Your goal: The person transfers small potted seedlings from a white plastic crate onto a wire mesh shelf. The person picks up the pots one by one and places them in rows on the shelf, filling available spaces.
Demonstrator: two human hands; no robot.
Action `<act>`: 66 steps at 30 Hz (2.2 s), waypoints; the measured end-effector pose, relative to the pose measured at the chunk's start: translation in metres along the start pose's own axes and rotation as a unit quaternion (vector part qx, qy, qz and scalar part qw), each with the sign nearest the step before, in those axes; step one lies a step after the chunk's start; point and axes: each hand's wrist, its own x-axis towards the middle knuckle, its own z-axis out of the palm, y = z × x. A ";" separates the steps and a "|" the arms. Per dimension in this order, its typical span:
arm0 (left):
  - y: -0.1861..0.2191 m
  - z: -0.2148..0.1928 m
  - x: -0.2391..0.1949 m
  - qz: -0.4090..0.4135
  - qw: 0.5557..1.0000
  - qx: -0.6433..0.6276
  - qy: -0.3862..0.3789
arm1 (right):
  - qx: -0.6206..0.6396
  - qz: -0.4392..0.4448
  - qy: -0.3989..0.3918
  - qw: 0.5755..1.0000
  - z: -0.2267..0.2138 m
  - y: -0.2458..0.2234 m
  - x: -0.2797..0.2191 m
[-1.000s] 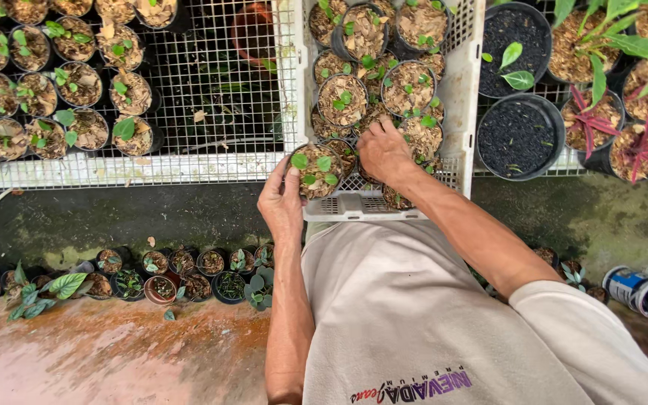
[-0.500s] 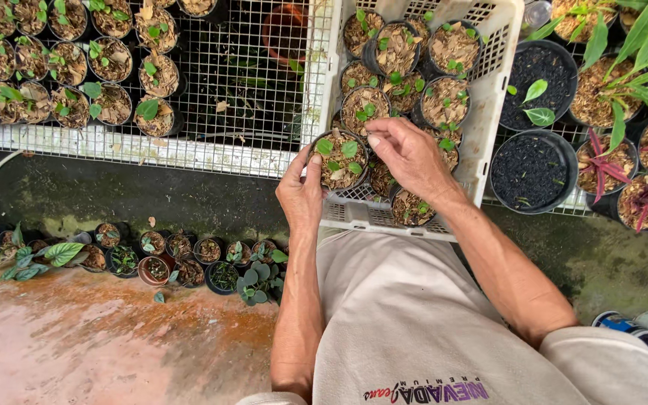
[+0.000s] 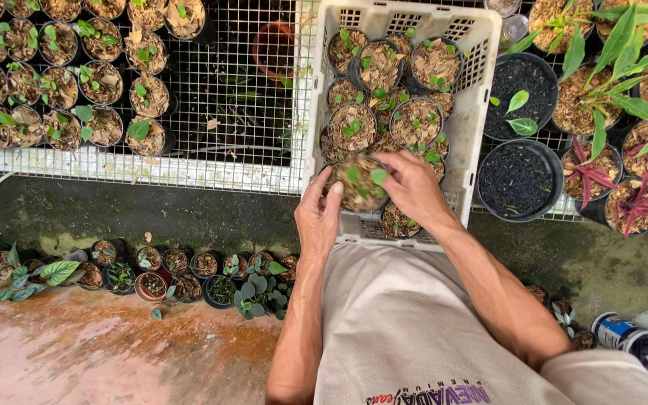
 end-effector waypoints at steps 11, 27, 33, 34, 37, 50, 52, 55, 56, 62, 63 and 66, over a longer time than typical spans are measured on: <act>-0.035 0.020 0.109 0.102 0.976 0.192 0.023 | -0.082 -0.021 0.127 0.988 -0.083 0.038 -0.045; -0.069 0.056 0.166 0.051 0.941 0.329 -0.056 | -0.071 -0.009 0.130 0.989 -0.093 0.036 -0.023; -0.049 0.049 0.160 0.097 0.947 0.302 -0.046 | -0.081 -0.021 0.118 0.989 -0.099 0.028 -0.012; -0.041 0.047 0.159 0.105 0.951 0.288 -0.041 | -0.086 -0.028 0.118 0.989 -0.100 0.027 -0.010; -0.015 0.037 0.150 0.124 0.958 0.259 -0.031 | -0.085 -0.051 0.115 0.988 -0.100 0.024 -0.003; 0.046 -0.084 0.131 0.038 0.988 0.116 0.090 | -0.082 -0.070 0.073 0.992 -0.074 -0.014 0.031; 0.030 -0.114 0.142 -0.035 0.991 0.079 0.099 | -0.061 -0.090 0.064 0.992 -0.062 -0.028 0.039; -0.011 -0.150 0.171 -0.054 0.989 0.007 0.138 | -0.051 -0.093 0.059 0.993 -0.040 -0.045 0.052; -0.027 -0.160 0.184 -0.071 0.986 -0.029 0.147 | -0.052 -0.089 0.059 0.993 -0.032 -0.051 0.055; -0.130 -0.189 0.274 -0.097 0.970 -0.124 0.187 | -0.027 -0.090 0.047 0.994 0.040 -0.082 0.081; -0.144 -0.191 0.290 -0.090 0.968 -0.133 0.191 | -0.048 -0.068 0.047 0.995 0.052 -0.087 0.085; -0.173 -0.194 0.335 -0.125 0.964 -0.110 0.206 | -0.078 -0.038 0.048 0.995 0.086 -0.098 0.099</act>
